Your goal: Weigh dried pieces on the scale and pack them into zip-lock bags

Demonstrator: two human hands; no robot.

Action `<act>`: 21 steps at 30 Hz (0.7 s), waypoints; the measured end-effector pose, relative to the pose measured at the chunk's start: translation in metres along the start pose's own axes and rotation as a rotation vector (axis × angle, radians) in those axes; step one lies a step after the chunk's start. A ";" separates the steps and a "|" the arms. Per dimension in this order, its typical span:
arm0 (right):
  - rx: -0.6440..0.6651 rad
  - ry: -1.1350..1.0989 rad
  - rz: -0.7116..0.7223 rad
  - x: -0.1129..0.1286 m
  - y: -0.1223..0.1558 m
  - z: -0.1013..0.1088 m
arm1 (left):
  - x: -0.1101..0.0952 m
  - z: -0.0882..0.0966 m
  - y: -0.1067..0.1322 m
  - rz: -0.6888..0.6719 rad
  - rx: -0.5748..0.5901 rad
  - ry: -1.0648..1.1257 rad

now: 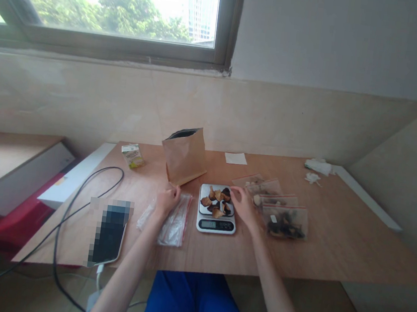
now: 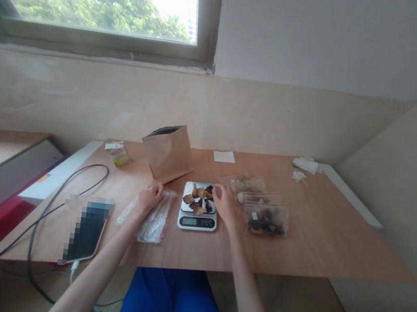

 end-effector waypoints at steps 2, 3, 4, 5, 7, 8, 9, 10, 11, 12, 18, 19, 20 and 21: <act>-0.002 -0.011 -0.007 -0.001 -0.003 -0.001 | -0.005 -0.004 0.001 -0.046 0.054 -0.074; -0.004 -0.015 -0.007 -0.001 -0.003 -0.001 | -0.007 -0.005 0.001 -0.067 0.075 -0.112; -0.005 -0.018 -0.007 -0.002 -0.003 -0.001 | -0.008 -0.006 0.001 -0.085 0.098 -0.141; -0.004 -0.022 -0.007 -0.003 -0.003 -0.001 | -0.010 -0.006 0.001 -0.101 0.121 -0.164; 0.005 -0.029 -0.008 -0.007 -0.001 -0.002 | -0.013 -0.006 -0.001 -0.133 0.165 -0.197; 0.011 -0.033 -0.011 -0.009 -0.001 -0.003 | -0.014 -0.005 -0.002 -0.150 0.188 -0.206; 0.018 -0.038 -0.015 -0.012 0.000 -0.003 | -0.016 -0.003 -0.002 -0.167 0.213 -0.211; 0.026 -0.042 -0.020 -0.013 0.000 -0.003 | -0.016 -0.002 -0.002 -0.182 0.238 -0.213; 0.034 -0.042 -0.026 -0.015 0.001 -0.003 | -0.017 0.001 -0.001 -0.195 0.264 -0.213; 0.037 -0.042 -0.033 -0.016 0.002 -0.003 | -0.017 0.003 0.001 -0.205 0.287 -0.211; 0.067 -0.045 -0.063 -0.009 0.005 0.004 | -0.009 0.025 0.038 -0.261 0.350 -0.161; 0.061 -0.050 -0.071 -0.006 0.006 0.006 | -0.007 0.028 0.046 -0.288 0.334 -0.126; 0.044 -0.060 -0.078 -0.002 0.006 0.008 | -0.005 0.030 0.053 -0.305 0.310 -0.088; 0.018 -0.076 -0.080 0.003 0.007 0.010 | -0.002 0.032 0.060 -0.308 0.292 -0.057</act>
Point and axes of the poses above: each hand's wrist, its own y-axis away from the middle knuckle, its own z-axis out of the back of the hand, x = y × z, the point moved 3 cm from there along -y, towards the middle knuckle, and after that the axes turned 1 degree about z, right-handed, at the moved point
